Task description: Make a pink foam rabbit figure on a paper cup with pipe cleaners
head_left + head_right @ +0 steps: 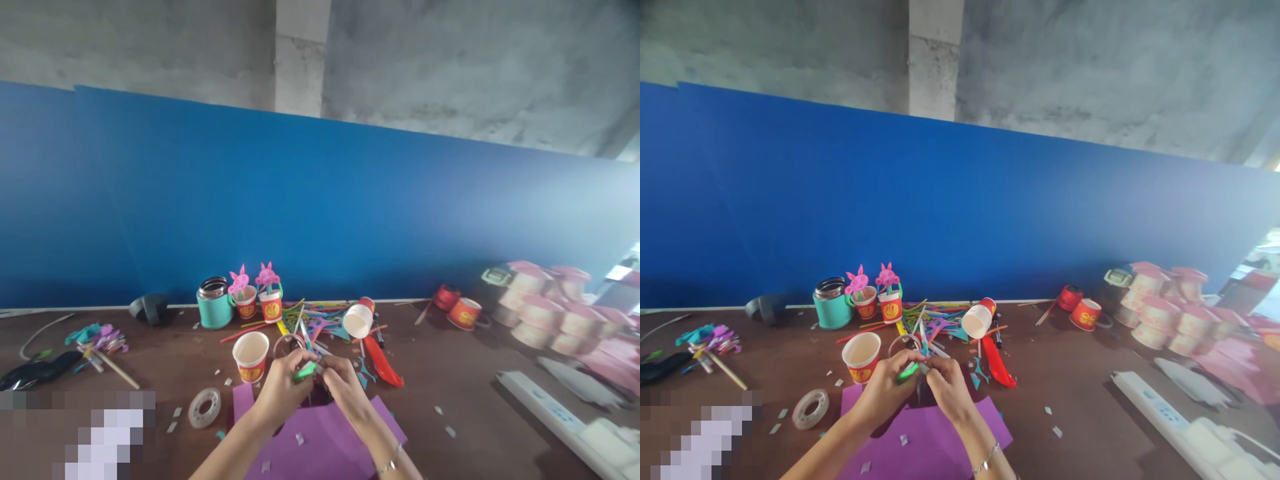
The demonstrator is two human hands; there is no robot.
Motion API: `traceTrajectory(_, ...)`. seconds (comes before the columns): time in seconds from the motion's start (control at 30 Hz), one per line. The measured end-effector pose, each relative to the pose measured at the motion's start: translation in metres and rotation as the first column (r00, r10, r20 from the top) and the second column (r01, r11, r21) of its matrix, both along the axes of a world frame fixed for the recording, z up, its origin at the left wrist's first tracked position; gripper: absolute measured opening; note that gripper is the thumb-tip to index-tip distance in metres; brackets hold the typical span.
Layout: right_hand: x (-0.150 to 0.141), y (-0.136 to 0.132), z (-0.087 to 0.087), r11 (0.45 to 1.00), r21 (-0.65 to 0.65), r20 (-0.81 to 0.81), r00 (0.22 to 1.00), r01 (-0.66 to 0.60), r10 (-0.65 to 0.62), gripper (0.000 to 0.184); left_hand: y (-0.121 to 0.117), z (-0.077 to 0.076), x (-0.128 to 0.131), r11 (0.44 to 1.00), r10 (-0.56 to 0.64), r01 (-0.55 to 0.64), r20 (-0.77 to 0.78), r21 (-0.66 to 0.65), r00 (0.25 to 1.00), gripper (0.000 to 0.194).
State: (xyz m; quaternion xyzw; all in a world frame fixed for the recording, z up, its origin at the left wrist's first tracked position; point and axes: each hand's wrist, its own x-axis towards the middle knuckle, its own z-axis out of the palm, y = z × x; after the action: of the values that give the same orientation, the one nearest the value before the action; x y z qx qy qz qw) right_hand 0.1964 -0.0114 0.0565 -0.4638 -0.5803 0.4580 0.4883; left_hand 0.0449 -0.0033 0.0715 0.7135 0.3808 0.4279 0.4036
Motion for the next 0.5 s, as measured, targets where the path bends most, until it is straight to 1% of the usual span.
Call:
traceTrajectory(0.13, 0.0014, -0.0001, 0.0002, 1.0, -0.008, -0.017, 0.999, 0.029, -0.029, 0.018, -0.0029, -0.0019, 0.0035, 1.0, -0.001, 0.001, -0.013, -0.022, 1.0, 0.032)
traceTrajectory(0.23, 0.0019, 0.0001, 0.0012, 1.0, 0.013, -0.024, 1.0, 0.013, -0.013, 0.017, -0.0025, -0.0014, 0.0048, 1.0, -0.012, 0.012, 0.002, -0.022, 1.0, 0.034)
traceTrajectory(0.37, 0.0008, -0.002, 0.0049, 0.998, 0.058, -0.062, 0.997, -0.033, 0.036, 0.015, 0.0019, -0.0007, 0.0034, 0.998, 0.057, -0.056, 0.066, -0.012, 0.996, 0.033)
traceTrajectory(0.43, -0.0007, -0.0035, 0.0071, 0.998, 0.06, -0.084, 0.996, -0.034, 0.039, 0.015, 0.0035, -0.0006, 0.0021, 0.996, 0.088, -0.089, 0.12, 0.002, 0.989, 0.035)
traceTrajectory(0.5, -0.0024, -0.0047, 0.0097, 0.998, 0.062, -0.103, 0.994, -0.019, 0.026, 0.018, 0.0039, -0.0006, 0.001, 0.993, 0.106, -0.111, 0.139, 0.028, 0.985, 0.033)
